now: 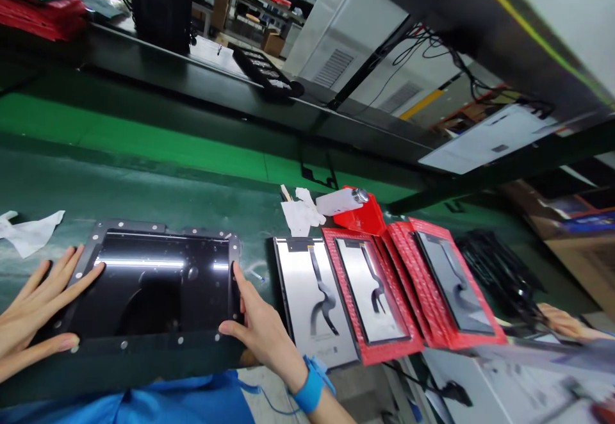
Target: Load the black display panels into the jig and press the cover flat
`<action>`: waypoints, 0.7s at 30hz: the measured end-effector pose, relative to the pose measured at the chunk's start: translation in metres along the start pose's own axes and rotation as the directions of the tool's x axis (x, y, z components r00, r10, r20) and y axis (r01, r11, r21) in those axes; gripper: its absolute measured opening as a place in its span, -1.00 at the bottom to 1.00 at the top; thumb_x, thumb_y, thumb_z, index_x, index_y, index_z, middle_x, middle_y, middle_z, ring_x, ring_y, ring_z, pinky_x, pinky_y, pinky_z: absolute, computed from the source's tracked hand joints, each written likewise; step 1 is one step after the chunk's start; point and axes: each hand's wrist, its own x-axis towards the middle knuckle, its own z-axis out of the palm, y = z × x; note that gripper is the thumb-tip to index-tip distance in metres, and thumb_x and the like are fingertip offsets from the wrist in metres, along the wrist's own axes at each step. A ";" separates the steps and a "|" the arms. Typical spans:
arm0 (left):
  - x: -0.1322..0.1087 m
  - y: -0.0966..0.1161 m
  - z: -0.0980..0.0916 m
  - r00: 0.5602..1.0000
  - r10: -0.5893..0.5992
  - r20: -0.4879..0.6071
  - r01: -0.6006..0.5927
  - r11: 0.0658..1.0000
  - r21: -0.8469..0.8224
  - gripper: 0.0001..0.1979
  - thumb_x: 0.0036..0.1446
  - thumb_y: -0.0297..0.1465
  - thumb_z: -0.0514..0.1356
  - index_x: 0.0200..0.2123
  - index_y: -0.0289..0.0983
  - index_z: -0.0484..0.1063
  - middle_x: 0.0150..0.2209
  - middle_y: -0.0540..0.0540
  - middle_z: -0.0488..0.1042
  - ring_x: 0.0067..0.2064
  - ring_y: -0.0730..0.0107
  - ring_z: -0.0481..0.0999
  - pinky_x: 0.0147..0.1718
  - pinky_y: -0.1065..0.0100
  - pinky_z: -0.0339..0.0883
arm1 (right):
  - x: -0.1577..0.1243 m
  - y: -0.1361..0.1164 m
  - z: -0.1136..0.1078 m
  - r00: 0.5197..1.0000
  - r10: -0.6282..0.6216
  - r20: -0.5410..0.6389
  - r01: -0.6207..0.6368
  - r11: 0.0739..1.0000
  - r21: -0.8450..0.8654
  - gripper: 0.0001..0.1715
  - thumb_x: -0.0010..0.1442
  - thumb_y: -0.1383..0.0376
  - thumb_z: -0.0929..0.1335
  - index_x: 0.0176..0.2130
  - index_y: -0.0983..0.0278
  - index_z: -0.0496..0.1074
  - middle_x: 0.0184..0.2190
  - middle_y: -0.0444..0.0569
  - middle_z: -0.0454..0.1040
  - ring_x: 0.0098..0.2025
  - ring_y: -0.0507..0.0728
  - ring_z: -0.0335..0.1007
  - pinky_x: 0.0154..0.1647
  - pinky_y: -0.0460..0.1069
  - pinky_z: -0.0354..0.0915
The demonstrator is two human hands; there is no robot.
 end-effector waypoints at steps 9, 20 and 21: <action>0.002 0.009 0.004 0.999 0.040 -0.011 -0.038 0.990 0.135 -0.29 0.30 -0.14 0.00 0.44 -0.10 -0.16 0.47 -0.17 -0.27 0.44 -0.27 -0.23 0.28 -0.31 -0.13 | -0.005 -0.003 0.021 0.982 -0.086 -0.168 0.057 0.984 -0.168 -0.23 0.37 0.14 0.24 0.43 0.11 -0.12 -0.10 0.04 0.36 -0.19 0.19 0.43 -0.19 0.08 0.42; -0.002 0.019 0.006 0.979 0.115 -0.171 -0.069 0.965 0.254 0.13 0.10 0.27 -0.03 0.44 -0.41 -0.30 0.40 -0.44 -0.03 0.42 -0.33 -0.17 0.29 -0.36 -0.35 | 0.107 -0.061 -0.007 0.816 -0.574 -0.073 0.484 0.745 -0.459 -0.41 0.38 0.31 0.22 0.35 0.15 0.13 0.20 0.07 0.36 0.25 0.22 0.22 0.21 0.18 0.25; -0.002 0.019 0.006 0.978 0.117 -0.174 -0.066 0.959 0.274 0.16 0.07 0.28 0.00 0.43 -0.42 -0.31 0.39 -0.46 -0.02 0.42 -0.33 -0.16 0.28 -0.37 -0.36 | 0.115 -0.066 0.000 0.794 -0.607 -0.030 0.533 0.719 -0.446 -0.39 0.38 0.35 0.21 0.36 0.15 0.10 0.23 0.05 0.34 0.27 0.20 0.20 0.22 0.18 0.23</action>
